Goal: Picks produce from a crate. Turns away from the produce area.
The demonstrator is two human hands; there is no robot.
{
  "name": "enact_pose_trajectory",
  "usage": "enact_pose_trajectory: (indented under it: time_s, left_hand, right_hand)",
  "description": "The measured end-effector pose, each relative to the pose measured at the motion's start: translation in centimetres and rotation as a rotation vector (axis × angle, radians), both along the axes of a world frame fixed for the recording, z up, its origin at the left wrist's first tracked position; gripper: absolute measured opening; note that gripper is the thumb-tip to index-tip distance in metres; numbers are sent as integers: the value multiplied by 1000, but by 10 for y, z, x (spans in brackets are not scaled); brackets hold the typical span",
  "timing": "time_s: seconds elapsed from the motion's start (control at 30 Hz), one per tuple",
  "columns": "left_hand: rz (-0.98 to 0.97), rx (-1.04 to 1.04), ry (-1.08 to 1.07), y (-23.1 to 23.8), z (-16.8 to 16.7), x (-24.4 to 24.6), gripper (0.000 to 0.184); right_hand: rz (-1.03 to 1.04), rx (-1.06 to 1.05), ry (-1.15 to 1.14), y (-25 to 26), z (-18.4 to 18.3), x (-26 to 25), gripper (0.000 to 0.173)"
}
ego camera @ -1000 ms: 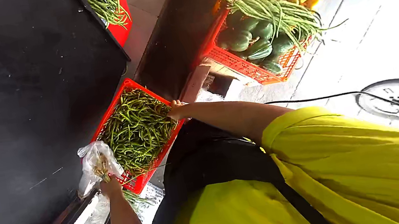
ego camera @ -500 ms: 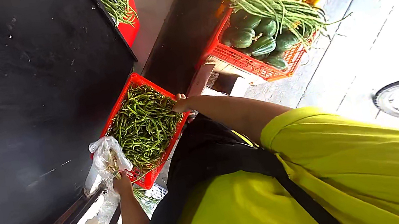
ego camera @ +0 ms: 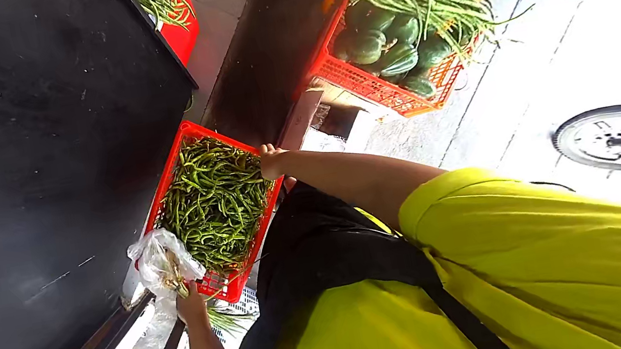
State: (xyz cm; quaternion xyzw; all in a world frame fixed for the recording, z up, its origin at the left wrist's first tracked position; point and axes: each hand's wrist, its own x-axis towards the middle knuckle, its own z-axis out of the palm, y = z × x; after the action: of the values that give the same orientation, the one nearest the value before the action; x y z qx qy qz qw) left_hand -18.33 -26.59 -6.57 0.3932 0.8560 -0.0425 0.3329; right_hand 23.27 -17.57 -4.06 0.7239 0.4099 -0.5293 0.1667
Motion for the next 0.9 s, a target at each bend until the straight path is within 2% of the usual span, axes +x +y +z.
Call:
enact_pose_trajectory:
  time_s: [0.13,0.33,0.43,0.6,0.73,0.9]
  left_hand:
    - [23,-26,51,-14,-3,-15,47]
    - [30,11,53,-3,-4,-19,45]
    - [-19,17,68,5,-3,-25,43]
    - [72,92,105,27,-3,-38,46]
    - [84,6,86,28,7,-55,49]
    - [40,-54,165,17,4,-59,49]
  right_hand:
    - [26,9,25,5,-5,-15,89]
    - [-62,77,49,5,-18,-24,99]
    - [-75,38,64,1,-14,-23,93]
    - [-8,-56,140,-8,-14,-40,73]
    - [-12,-113,138,-11,-3,-58,82]
    - [35,-101,161,5,2,-60,84]
